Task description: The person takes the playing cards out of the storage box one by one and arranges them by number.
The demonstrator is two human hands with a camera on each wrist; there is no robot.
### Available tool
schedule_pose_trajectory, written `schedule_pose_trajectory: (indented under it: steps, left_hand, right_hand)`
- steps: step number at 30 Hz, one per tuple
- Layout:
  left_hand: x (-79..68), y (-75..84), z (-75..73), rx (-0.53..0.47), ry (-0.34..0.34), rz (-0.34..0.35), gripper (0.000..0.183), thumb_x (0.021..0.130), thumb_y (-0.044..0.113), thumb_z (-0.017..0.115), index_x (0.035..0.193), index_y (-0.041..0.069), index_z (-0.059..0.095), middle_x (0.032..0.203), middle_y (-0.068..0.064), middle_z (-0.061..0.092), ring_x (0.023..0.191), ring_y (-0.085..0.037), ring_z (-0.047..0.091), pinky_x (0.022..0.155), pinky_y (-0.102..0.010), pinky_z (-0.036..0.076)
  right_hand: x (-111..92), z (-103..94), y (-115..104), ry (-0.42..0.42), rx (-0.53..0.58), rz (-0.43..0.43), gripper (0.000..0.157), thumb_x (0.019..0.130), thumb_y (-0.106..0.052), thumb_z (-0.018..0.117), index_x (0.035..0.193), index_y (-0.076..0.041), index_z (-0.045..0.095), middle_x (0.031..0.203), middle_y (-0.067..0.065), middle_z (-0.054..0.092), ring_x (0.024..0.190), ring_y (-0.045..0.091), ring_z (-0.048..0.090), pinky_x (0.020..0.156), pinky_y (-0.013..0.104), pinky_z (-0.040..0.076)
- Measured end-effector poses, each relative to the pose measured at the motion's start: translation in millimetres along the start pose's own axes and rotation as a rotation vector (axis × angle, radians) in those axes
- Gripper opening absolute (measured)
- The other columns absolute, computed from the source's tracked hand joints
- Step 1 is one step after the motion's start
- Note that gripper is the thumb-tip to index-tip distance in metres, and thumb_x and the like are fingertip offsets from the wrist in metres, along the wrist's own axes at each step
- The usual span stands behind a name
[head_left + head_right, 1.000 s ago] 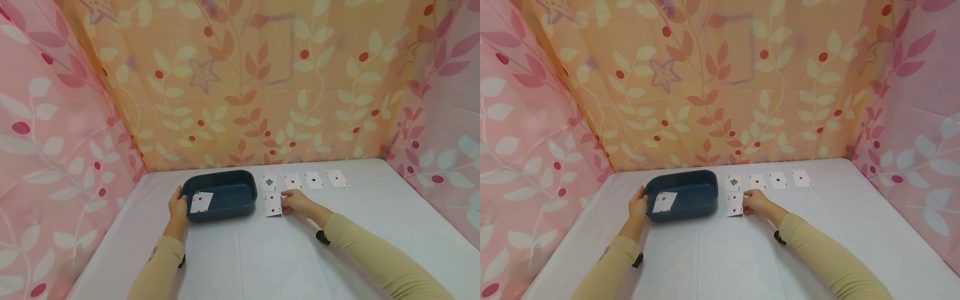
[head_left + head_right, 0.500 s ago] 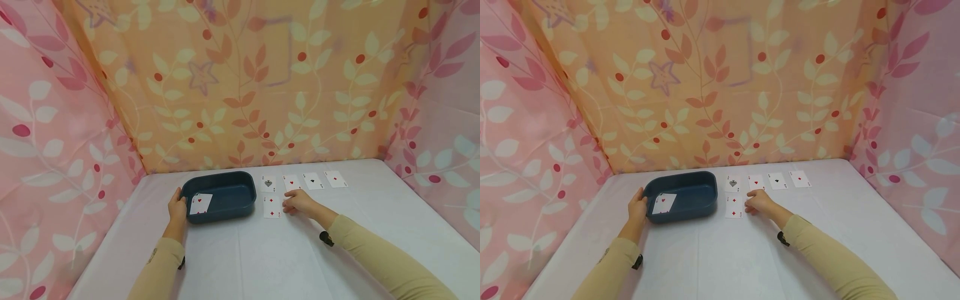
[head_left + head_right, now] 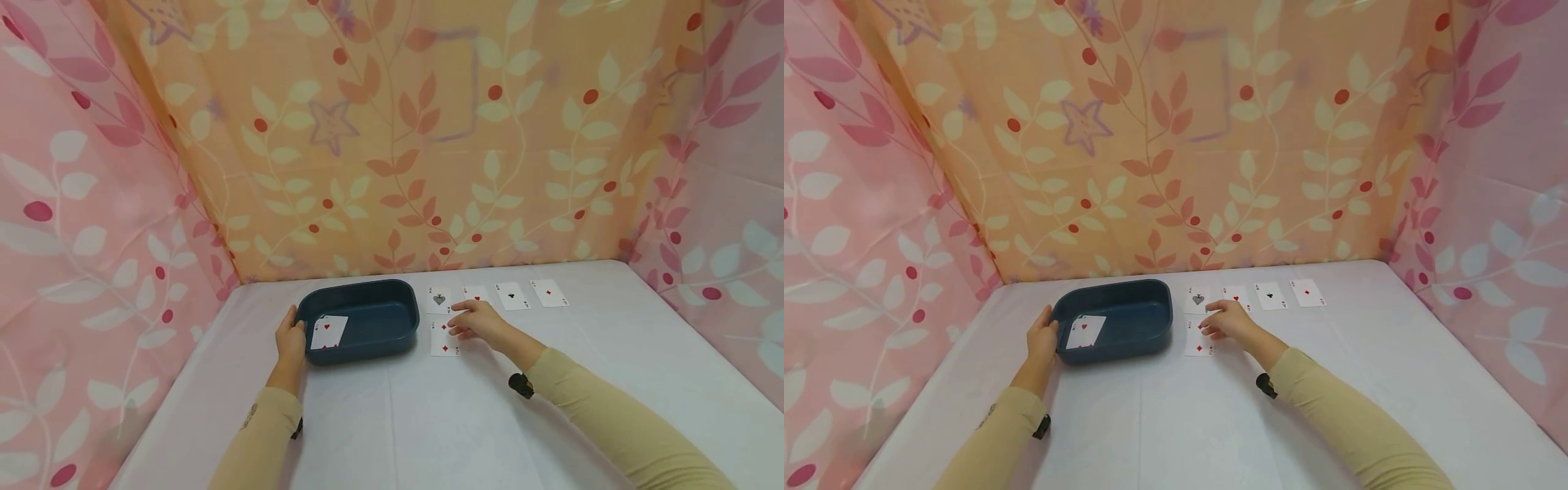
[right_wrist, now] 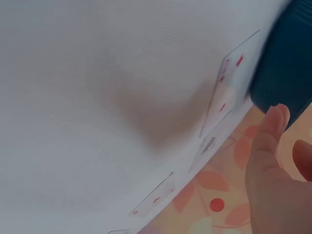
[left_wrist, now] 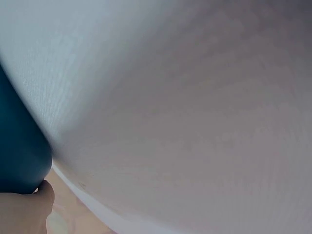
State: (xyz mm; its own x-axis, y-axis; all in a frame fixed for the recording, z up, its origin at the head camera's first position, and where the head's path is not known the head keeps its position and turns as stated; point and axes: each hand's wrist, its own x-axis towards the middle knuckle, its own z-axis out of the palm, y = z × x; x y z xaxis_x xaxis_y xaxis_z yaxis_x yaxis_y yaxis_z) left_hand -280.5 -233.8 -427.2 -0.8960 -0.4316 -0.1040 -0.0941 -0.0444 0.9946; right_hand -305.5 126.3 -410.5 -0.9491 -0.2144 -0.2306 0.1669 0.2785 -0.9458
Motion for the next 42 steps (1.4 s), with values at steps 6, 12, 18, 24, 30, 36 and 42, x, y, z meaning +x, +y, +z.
schedule_pose_trajectory:
  steps: [6, 12, 18, 24, 30, 36, 42]
  left_hand:
    - [2.5, -1.5, 0.7, 0.001, 0.008, -0.016, 0.052, 0.104, -0.001, 0.03, 0.155, 0.007, 0.019, 0.16, -0.011, 0.016, 0.148, -0.024, 0.009, 0.118, -0.037, 0.01]
    - [4.6, -3.3, 1.3, 0.011, 0.012, -0.012, 0.052, 0.104, 0.0, 0.029, 0.155, 0.007, 0.02, 0.16, -0.01, 0.016, 0.148, -0.024, 0.01, 0.118, -0.037, 0.011]
    - [5.0, -4.1, 1.2, 0.007, 0.009, -0.013, 0.052, 0.104, 0.001, 0.029, 0.155, 0.007, 0.019, 0.161, -0.009, 0.016, 0.148, -0.024, 0.01, 0.118, -0.037, 0.011]
    - [3.8, -4.3, 1.1, 0.001, 0.005, -0.001, 0.052, 0.104, 0.0, 0.03, 0.154, 0.005, 0.02, 0.16, -0.011, 0.016, 0.148, -0.024, 0.009, 0.119, -0.036, 0.01]
    - [3.0, -3.1, 0.6, -0.014, 0.008, -0.003, 0.052, 0.104, 0.0, 0.03, 0.154, 0.005, 0.019, 0.16, -0.011, 0.016, 0.148, -0.023, 0.01, 0.118, -0.035, 0.01]
    - [2.6, -1.8, 0.4, -0.021, 0.007, -0.003, 0.052, 0.104, 0.0, 0.029, 0.154, 0.006, 0.02, 0.16, -0.011, 0.016, 0.148, -0.023, 0.01, 0.118, -0.035, 0.01]
    - [1.6, -1.9, 0.6, -0.031, 0.004, 0.005, 0.052, 0.103, -0.001, 0.029, 0.154, 0.004, 0.02, 0.16, -0.012, 0.016, 0.148, -0.023, 0.01, 0.118, -0.035, 0.01]
  right_hand:
    - [0.2, 14.4, -10.5, -0.024, 0.069, -0.06, 0.044, 0.097, -0.005, 0.053, 0.138, 0.009, 0.043, 0.106, 0.024, 0.067, 0.082, 0.019, 0.068, 0.078, 0.03, 0.057]
    - [1.8, 29.7, -16.6, -0.053, 0.156, -0.115, 0.043, 0.097, -0.002, 0.052, 0.137, 0.011, 0.043, 0.103, 0.024, 0.067, 0.078, 0.016, 0.068, 0.076, 0.03, 0.058]
    - [5.3, 45.6, -21.5, -0.09, 0.224, -0.142, 0.046, 0.096, 0.0, 0.052, 0.138, 0.014, 0.039, 0.096, 0.018, 0.069, 0.076, 0.015, 0.068, 0.075, 0.029, 0.058]
    - [6.5, 57.8, -26.3, -0.089, 0.255, -0.128, 0.046, 0.095, 0.001, 0.053, 0.138, 0.012, 0.04, 0.098, 0.021, 0.069, 0.073, 0.014, 0.067, 0.071, 0.026, 0.058]
    - [6.0, 70.7, -32.1, -0.104, 0.285, -0.141, 0.047, 0.095, 0.001, 0.053, 0.138, 0.013, 0.039, 0.105, 0.028, 0.066, 0.071, 0.013, 0.067, 0.068, 0.025, 0.057]
    - [8.5, 84.3, -35.6, -0.127, 0.321, -0.142, 0.045, 0.094, 0.003, 0.053, 0.136, 0.013, 0.041, 0.105, 0.031, 0.065, 0.07, 0.013, 0.067, 0.068, 0.025, 0.057]
    - [14.3, 101.2, -38.4, -0.149, 0.316, -0.137, 0.044, 0.094, 0.004, 0.054, 0.135, 0.013, 0.043, 0.098, 0.024, 0.068, 0.071, 0.013, 0.067, 0.07, 0.028, 0.058]
